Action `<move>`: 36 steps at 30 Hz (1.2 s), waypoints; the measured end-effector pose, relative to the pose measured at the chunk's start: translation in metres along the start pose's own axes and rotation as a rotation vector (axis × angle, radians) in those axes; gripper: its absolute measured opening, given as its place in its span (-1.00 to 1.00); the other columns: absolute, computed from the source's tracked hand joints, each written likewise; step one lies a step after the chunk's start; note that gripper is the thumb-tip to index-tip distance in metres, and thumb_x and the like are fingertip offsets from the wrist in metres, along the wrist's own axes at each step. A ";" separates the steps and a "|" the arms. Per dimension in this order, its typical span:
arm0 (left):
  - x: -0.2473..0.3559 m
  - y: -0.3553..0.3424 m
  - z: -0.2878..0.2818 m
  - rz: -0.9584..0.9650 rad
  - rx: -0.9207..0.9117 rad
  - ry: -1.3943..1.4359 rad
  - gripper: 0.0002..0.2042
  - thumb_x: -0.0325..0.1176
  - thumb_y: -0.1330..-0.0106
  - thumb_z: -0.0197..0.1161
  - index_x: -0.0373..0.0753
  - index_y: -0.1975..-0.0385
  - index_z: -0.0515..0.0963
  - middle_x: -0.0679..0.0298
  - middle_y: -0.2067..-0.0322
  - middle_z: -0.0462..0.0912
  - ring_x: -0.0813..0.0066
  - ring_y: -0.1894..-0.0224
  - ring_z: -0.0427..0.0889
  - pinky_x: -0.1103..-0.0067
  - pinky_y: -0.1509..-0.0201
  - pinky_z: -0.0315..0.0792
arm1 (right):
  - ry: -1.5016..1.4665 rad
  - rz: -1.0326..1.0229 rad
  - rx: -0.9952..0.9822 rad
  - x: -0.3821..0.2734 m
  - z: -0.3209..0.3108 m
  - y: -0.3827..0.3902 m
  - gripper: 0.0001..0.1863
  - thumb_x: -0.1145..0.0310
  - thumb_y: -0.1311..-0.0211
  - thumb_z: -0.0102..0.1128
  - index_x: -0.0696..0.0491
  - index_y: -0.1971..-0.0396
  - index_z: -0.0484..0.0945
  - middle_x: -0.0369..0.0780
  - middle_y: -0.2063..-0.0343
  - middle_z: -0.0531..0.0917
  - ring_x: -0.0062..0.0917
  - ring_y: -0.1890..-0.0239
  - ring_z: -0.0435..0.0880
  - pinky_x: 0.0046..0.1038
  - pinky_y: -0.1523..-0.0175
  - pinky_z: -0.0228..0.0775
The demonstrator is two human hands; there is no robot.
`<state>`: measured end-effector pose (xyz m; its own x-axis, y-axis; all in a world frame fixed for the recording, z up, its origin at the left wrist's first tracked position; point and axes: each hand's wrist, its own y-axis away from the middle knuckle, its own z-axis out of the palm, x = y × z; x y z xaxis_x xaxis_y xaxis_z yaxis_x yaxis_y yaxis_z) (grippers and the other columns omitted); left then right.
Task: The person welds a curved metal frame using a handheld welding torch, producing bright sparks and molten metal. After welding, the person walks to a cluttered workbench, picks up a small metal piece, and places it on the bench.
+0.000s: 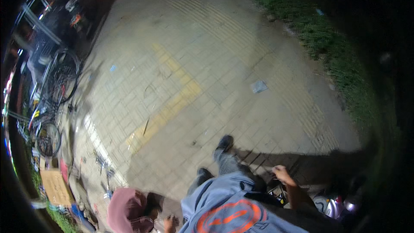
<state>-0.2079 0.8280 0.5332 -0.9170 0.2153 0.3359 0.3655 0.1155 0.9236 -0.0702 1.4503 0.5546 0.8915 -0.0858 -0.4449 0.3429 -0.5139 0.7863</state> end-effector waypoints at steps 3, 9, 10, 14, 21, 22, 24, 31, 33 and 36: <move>0.020 -0.023 0.041 -0.043 -0.081 -0.124 -0.76 -0.25 -0.27 0.16 -0.34 0.30 0.47 0.17 0.56 0.56 0.46 0.62 0.51 0.56 0.60 0.39 | -0.199 -0.012 -0.065 0.009 -0.008 -0.045 -0.73 0.23 -0.26 0.13 0.13 0.20 0.52 -0.25 0.45 0.62 -0.59 0.51 0.60 -0.47 0.46 0.43; 0.111 -0.068 0.111 0.072 -0.167 -0.299 -0.73 -0.24 -0.28 0.15 -0.34 0.22 0.47 0.14 0.52 0.59 0.40 0.60 0.54 0.51 0.57 0.42 | -0.608 0.037 -0.019 0.068 -0.038 -0.054 -0.44 0.17 -0.16 0.26 0.26 -0.03 0.40 -0.01 0.11 0.55 -0.28 0.20 0.62 -0.20 0.13 0.51; 0.136 -0.085 0.135 0.107 -0.219 -0.334 -0.73 -0.24 -0.28 0.15 -0.34 0.21 0.47 0.14 0.52 0.59 0.39 0.60 0.54 0.50 0.56 0.43 | -0.687 -0.145 -0.095 0.101 -0.057 -0.075 -0.47 0.18 -0.18 0.25 0.27 -0.01 0.41 0.01 0.09 0.54 -0.28 0.19 0.61 -0.20 0.14 0.51; 0.198 -0.123 0.134 0.217 -0.148 -0.397 -0.71 -0.23 -0.29 0.15 -0.34 0.16 0.47 0.12 0.49 0.60 0.35 0.58 0.56 0.47 0.54 0.45 | -0.553 0.198 0.059 0.074 -0.035 -0.101 -0.62 0.28 -0.18 0.24 0.19 0.08 0.50 -0.03 0.22 0.61 -0.33 0.28 0.65 -0.25 0.26 0.53; 0.276 -0.141 0.155 0.209 -0.151 -0.663 -0.74 -0.21 -0.27 0.13 -0.28 0.21 0.53 0.15 0.39 0.62 0.30 0.44 0.60 0.38 0.43 0.49 | -0.676 0.140 0.104 0.073 0.016 -0.060 -0.62 0.12 -0.19 0.20 0.14 0.20 0.51 -0.16 0.40 0.66 -0.44 0.52 0.66 -0.39 0.45 0.52; 0.296 -0.142 0.170 0.218 -0.172 -0.686 -0.73 -0.21 -0.27 0.14 -0.27 0.20 0.53 0.14 0.39 0.62 0.29 0.44 0.60 0.37 0.43 0.49 | -0.731 0.181 0.142 0.080 0.028 -0.051 -0.63 0.13 -0.19 0.19 0.14 0.21 0.52 -0.16 0.41 0.66 -0.42 0.51 0.65 -0.36 0.45 0.53; 0.335 -0.146 0.212 0.227 -0.250 -0.747 -0.72 -0.19 -0.27 0.15 -0.25 0.17 0.52 0.14 0.37 0.62 0.27 0.43 0.60 0.34 0.42 0.49 | -0.957 0.266 0.170 0.101 0.044 -0.036 -0.65 0.14 -0.20 0.17 0.14 0.23 0.54 -0.17 0.40 0.66 -0.38 0.50 0.65 -0.29 0.44 0.53; 0.446 -0.174 0.362 0.121 -0.452 -0.805 -0.67 -0.14 -0.26 0.18 -0.18 0.07 0.49 0.11 0.33 0.62 0.19 0.42 0.60 0.26 0.39 0.50 | -0.654 0.499 0.201 0.090 0.015 -0.070 -0.70 0.21 -0.19 0.17 0.15 0.26 0.57 -0.13 0.39 0.68 -0.32 0.43 0.67 -0.23 0.43 0.52; 0.485 -0.181 0.380 0.134 -0.449 -0.817 -0.65 -0.13 -0.26 0.19 -0.16 0.04 0.48 0.10 0.32 0.62 0.17 0.41 0.60 0.24 0.38 0.50 | -0.867 0.469 0.273 0.034 -0.023 -0.082 -0.73 0.23 -0.20 0.16 0.16 0.29 0.55 -0.12 0.38 0.66 -0.30 0.44 0.67 -0.24 0.45 0.51; 0.525 -0.203 0.402 0.127 -0.504 -0.795 -0.62 -0.11 -0.25 0.20 -0.12 0.00 0.46 0.09 0.30 0.62 0.13 0.40 0.60 0.20 0.36 0.50 | -1.066 0.270 0.375 0.025 -0.049 -0.116 -0.70 0.22 -0.21 0.14 0.16 0.22 0.50 -0.09 0.37 0.64 -0.27 0.45 0.66 -0.23 0.43 0.52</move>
<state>-0.6993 1.3072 0.4478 -0.4300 0.8157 0.3871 0.1729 -0.3464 0.9220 -0.0728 1.5497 0.4735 0.1596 -0.8146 -0.5576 -0.0888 -0.5744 0.8137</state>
